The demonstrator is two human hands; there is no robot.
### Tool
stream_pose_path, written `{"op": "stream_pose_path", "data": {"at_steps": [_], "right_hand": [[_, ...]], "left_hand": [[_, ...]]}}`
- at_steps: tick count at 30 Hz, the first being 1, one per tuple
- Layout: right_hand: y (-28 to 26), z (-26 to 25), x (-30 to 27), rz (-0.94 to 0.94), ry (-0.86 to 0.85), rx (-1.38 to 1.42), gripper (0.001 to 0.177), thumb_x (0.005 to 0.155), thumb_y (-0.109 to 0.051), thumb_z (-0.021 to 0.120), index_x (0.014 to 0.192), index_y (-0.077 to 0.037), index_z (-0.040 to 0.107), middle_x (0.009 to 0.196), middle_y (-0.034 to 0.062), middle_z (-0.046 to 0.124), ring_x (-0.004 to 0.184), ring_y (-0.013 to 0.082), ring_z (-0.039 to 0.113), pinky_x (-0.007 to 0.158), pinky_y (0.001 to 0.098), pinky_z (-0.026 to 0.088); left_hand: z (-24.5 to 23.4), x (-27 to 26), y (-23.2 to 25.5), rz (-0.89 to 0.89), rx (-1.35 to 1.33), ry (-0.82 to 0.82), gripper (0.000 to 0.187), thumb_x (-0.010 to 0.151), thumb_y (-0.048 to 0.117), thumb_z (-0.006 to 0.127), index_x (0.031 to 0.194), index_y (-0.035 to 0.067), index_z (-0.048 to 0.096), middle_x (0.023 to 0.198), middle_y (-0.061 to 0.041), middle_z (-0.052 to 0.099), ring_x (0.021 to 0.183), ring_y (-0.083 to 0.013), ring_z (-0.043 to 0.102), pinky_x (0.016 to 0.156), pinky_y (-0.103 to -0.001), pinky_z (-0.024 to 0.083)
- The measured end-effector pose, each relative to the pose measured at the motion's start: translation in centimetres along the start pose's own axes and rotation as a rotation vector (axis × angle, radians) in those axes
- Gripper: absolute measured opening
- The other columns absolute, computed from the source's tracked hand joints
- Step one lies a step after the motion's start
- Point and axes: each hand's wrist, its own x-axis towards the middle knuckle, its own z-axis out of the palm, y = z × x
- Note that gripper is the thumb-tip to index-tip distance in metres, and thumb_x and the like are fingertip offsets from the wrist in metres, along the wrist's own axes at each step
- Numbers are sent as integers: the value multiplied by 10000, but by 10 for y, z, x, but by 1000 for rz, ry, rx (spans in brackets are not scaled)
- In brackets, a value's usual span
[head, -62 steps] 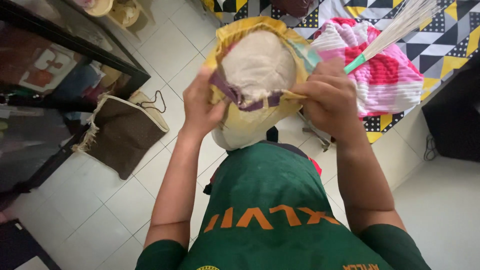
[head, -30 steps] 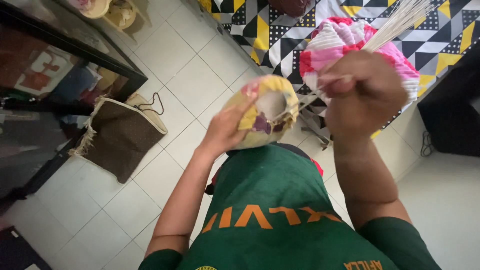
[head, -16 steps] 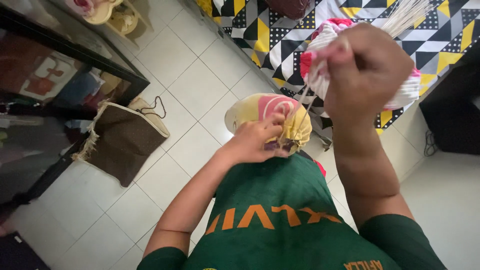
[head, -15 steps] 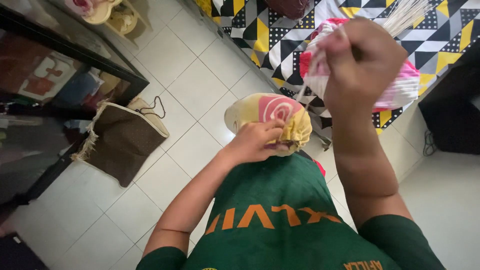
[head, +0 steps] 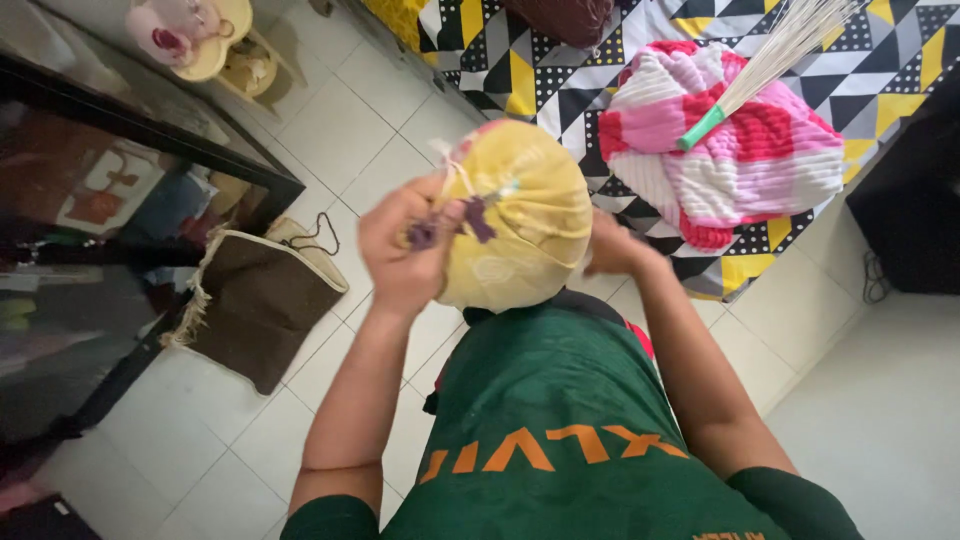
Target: Tidying and cleaning pillows and bolsters on a bed by putting on cases and dusting them with a broom.
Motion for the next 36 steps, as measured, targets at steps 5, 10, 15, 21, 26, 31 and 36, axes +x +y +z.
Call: {"op": "stream_pose_path", "data": {"at_steps": [5, 10, 15, 21, 26, 31, 36], "right_hand": [[-28, 55, 30, -232, 362, 252, 690, 712, -103, 891, 1357, -79, 647, 1390, 193, 621, 1241, 359, 605, 1049, 448, 474], [-48, 77, 63, -317, 615, 515, 317, 837, 7, 797, 1147, -54, 759, 1166, 115, 768, 1025, 274, 772, 922, 378, 615], [-48, 69, 82, -135, 589, 654, 213, 820, 69, 713, 1019, -5, 727, 931, 105, 711, 818, 215, 702, 688, 341, 579], [-66, -4, 69, -32, 807, 302, 284, 711, 47, 786, 746, 7, 507, 724, 115, 492, 650, 234, 506, 601, 367, 422], [-37, -38, 64, -61, 830, 243, 221, 718, 49, 738, 760, -17, 532, 739, 105, 521, 671, 238, 531, 615, 372, 432], [27, -78, 70, -48, 824, 172, 183, 737, 82, 681, 801, -17, 541, 762, 108, 522, 710, 255, 543, 662, 384, 453], [102, -128, 85, 37, 822, 110, 168, 735, 60, 707, 802, -1, 565, 760, 135, 538, 723, 306, 543, 661, 414, 444]], "left_hand": [[-39, 27, 23, 66, -126, 117, 337, 1019, 48, 764, 827, 50, 487, 1010, -131, 740, 772, -99, 585, 651, -237, 458], [-102, 53, 21, 206, 26, 204, 379, 1076, 85, 803, 893, 61, 472, 897, -83, 661, 723, -102, 533, 684, -241, 404], [-200, 85, -5, 142, 170, 357, 353, 1162, 262, 784, 1220, 60, 501, 1022, -54, 526, 760, -156, 453, 678, -300, 368], [-212, 75, -22, 34, 39, 198, 666, 1119, 606, 620, 1563, 169, 386, 1598, -47, 482, 1461, -204, 495, 1255, -371, 455], [-230, 67, -102, -293, 108, 265, 728, 989, 279, 826, 1552, 44, 427, 1522, -114, 517, 1373, -220, 524, 1179, -341, 436], [-187, 97, -141, -568, 125, 185, 545, 890, 145, 873, 1327, -61, 621, 1242, -106, 696, 1095, -180, 647, 973, -318, 516], [-121, 143, -187, -451, 311, 126, 434, 937, 99, 855, 1301, -37, 663, 1205, -97, 722, 1072, -167, 636, 984, -323, 510]]}}
